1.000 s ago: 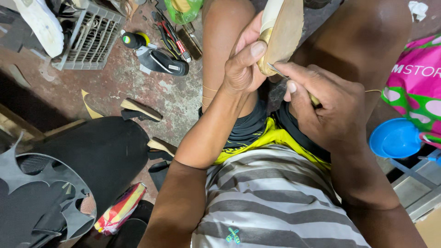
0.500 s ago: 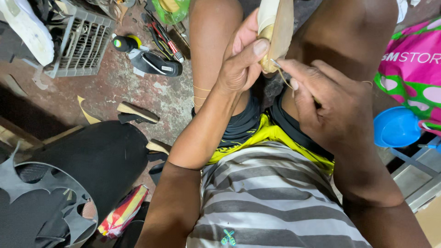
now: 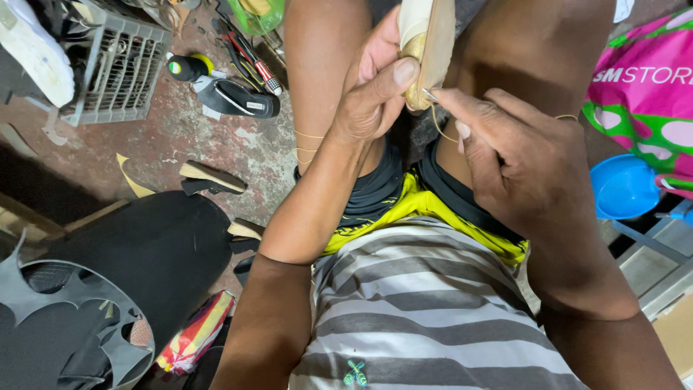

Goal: The person stitches the sole of a high-heeled shoe by hand using a needle and thread.

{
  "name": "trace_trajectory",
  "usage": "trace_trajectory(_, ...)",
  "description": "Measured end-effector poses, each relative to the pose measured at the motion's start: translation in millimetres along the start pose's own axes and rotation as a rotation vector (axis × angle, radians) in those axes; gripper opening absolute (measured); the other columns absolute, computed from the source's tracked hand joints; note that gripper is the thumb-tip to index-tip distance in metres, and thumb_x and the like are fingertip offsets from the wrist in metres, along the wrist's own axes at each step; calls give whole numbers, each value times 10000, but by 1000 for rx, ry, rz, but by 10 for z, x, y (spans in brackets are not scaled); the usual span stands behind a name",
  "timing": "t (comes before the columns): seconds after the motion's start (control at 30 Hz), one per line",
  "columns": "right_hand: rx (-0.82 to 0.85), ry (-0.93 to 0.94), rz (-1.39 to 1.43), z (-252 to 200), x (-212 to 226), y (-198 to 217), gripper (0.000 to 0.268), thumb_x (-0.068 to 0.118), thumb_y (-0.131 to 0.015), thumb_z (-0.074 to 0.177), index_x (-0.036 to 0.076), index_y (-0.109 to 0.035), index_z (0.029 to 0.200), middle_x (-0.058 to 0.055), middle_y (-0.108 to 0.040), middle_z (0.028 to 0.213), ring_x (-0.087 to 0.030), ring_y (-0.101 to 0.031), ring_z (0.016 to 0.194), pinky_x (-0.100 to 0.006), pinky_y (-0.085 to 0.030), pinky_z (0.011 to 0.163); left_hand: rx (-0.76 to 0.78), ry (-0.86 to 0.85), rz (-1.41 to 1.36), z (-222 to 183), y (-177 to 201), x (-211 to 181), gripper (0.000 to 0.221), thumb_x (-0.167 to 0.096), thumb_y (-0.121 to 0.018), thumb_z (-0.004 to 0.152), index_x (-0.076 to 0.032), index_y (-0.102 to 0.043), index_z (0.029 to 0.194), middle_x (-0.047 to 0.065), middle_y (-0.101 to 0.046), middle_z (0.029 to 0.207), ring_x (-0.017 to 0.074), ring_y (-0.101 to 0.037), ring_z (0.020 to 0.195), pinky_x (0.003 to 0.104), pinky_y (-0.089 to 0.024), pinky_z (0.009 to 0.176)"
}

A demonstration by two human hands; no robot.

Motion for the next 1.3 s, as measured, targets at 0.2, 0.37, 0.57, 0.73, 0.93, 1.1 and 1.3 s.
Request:
trace_trajectory(0.2,23,36,-148,1,72,118,316,-29,-623,942,27,-692,1245,-129,-622,835,-268,-580,610,-371,-456,525,17,31,48,-10,-53,27,732,-255,-808,977,26,-405,1520,76,-618,1306,132,-600,1159,268,-478,1037)
trace_trajectory(0.37,12,73,-311,-4,201,174,289,-8,-650,951,39,-719,1228,-111,-591,801,-270,-577,608,-381,-451,530,52,41,64,-50,-55,56,741,-254,-809,988,21,-402,1543,75,-612,1288,135,-592,1113,271,-471,992)
trace_trajectory(0.57,54,104,-271,47,247,94,402,-40,-643,840,57,-741,1218,-91,-583,775,-251,-562,571,-367,-451,503,65,46,-132,-115,17,119,790,-261,-799,955,5,-366,1561,107,-603,1401,166,-615,1261,300,-481,1116)
trace_trajectory(0.73,42,76,-186,61,270,88,411,-85,-635,859,46,-734,1236,-88,-579,802,-235,-544,585,-370,-447,529,93,43,-164,-119,34,109,810,-268,-783,949,-3,-348,1579,125,-599,1417,187,-621,1264,329,-494,1111)
trace_trajectory(0.93,56,60,-284,27,255,117,441,-98,-645,817,45,-762,1217,-101,-538,745,-250,-515,537,-382,-412,478,77,57,-143,-81,-46,66,873,-271,-804,928,-17,-301,1595,91,-552,1478,155,-581,1328,298,-440,1119)
trace_trajectory(1.1,85,-51,-307,-412,-145,227,552,-25,-660,799,105,-675,1335,-96,-548,833,-297,-572,630,-416,-442,547,121,125,271,-206,-157,109,760,-76,-848,916,-19,-402,1529,47,-606,1326,148,-602,1193,308,-493,1053)
trace_trajectory(1.3,-21,-131,-218,-784,-702,70,599,44,-724,745,206,-637,1316,-118,-679,964,-362,-641,633,-432,-515,546,67,276,625,-264,-319,386,522,-8,-790,830,-45,-560,1297,17,-686,1092,113,-672,1002,299,-566,891)
Point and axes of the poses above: each hand's wrist, its own z-axis towards the middle knuckle, its own y-axis out of the back of the hand, x = y × z, the point moved 8 cm from there along z, towards the middle knuckle
